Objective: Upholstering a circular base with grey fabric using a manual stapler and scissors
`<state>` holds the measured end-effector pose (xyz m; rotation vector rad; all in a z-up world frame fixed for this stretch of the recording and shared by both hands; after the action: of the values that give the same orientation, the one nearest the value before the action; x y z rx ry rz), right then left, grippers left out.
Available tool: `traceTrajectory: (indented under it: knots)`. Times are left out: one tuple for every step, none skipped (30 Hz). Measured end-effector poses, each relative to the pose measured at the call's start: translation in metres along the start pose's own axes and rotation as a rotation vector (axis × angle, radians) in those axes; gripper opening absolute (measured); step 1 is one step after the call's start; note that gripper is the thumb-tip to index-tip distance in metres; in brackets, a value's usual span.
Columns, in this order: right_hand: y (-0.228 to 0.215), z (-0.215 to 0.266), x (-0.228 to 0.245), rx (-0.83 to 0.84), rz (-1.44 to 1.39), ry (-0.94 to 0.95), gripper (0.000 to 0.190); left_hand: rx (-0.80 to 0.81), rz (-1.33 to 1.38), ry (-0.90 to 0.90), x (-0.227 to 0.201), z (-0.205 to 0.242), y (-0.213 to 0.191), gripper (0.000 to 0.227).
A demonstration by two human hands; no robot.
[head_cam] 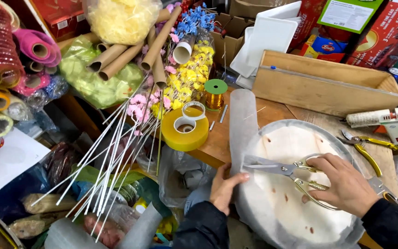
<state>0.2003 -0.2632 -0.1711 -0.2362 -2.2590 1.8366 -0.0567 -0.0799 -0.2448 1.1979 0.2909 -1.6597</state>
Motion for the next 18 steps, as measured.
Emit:
traceTrajectory:
  knots:
    - [0.007, 0.003, -0.008, 0.070, -0.056, 0.072, 0.087, -0.022, -0.003, -0.029, 0.002, 0.004, 0.006, 0.101]
    - [0.008, 0.007, -0.014, 0.070, -0.060, 0.081, 0.087, -0.018, -0.011, -0.034, -0.003, 0.008, 0.015, 0.101]
    - [0.009, 0.012, -0.023, 0.066, -0.057, 0.126, 0.086, -0.032, 0.016, -0.087, -0.004, 0.012, 0.023, 0.098]
    - [0.010, 0.018, -0.033, 0.062, -0.053, 0.172, 0.084, -0.045, 0.042, -0.141, -0.005, 0.016, 0.032, 0.095]
    - [0.007, 0.027, -0.035, 0.062, -0.057, 0.183, 0.084, -0.040, 0.033, -0.146, 0.007, 0.012, 0.037, 0.095]
    - [0.005, 0.034, -0.043, 0.079, -0.045, 0.292, 0.089, -0.048, 0.073, -0.146, 0.015, 0.006, 0.042, 0.093]
    - [0.002, 0.043, -0.051, 0.095, -0.034, 0.401, 0.094, -0.057, 0.114, -0.146, 0.024, 0.001, 0.046, 0.091]
    - [-0.002, 0.050, -0.054, 0.092, -0.033, 0.410, 0.094, -0.049, 0.108, -0.148, 0.029, -0.004, 0.046, 0.091]
    - [-0.003, 0.059, -0.060, 0.106, -0.129, 0.505, 0.095, 0.004, 0.076, -0.202, 0.038, -0.008, 0.049, 0.086]
    - [-0.002, 0.070, -0.063, 0.126, -0.227, 0.596, 0.096, 0.051, 0.046, -0.262, 0.048, -0.009, 0.048, 0.082]
    - [-0.001, 0.075, -0.067, 0.131, -0.227, 0.602, 0.096, 0.052, 0.044, -0.268, 0.058, -0.025, 0.039, 0.082]
    - [0.002, 0.080, -0.073, 0.128, -0.267, 0.648, 0.093, 0.029, -0.167, -0.191, 0.062, -0.042, 0.027, 0.065]
    - [0.004, 0.085, -0.077, 0.126, -0.306, 0.694, 0.091, 0.006, -0.376, -0.112, 0.065, -0.058, 0.015, 0.063]
    - [0.005, 0.086, -0.076, 0.133, -0.309, 0.695, 0.091, 0.002, -0.378, -0.119, 0.074, -0.099, -0.002, 0.063]
    - [0.006, 0.088, -0.075, 0.128, -0.339, 0.716, 0.091, -0.074, -0.574, 0.205, 0.063, -0.139, -0.019, 0.051]
    - [0.007, 0.089, -0.075, 0.121, -0.365, 0.737, 0.091, -0.149, -0.759, 0.535, 0.053, -0.175, -0.031, 0.042]
    - [0.006, 0.088, -0.068, 0.126, -0.365, 0.738, 0.091, -0.149, -0.760, 0.530, 0.019, -0.179, -0.028, 0.042]
    - [0.004, 0.088, -0.062, 0.140, -0.371, 0.757, 0.090, -0.029, -0.915, 0.711, -0.018, -0.177, -0.011, 0.051]
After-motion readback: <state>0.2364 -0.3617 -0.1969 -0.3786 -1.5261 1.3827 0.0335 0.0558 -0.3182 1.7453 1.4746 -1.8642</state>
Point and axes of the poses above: each hand's wrist, its own z-axis away from the middle knuckle, its own y-axis out of the palm, x = y × z, the point moved 6 cm from there along -z, towards the middle knuckle, and after that the axes turned 2 degrees about x, right-handed, at the moved point
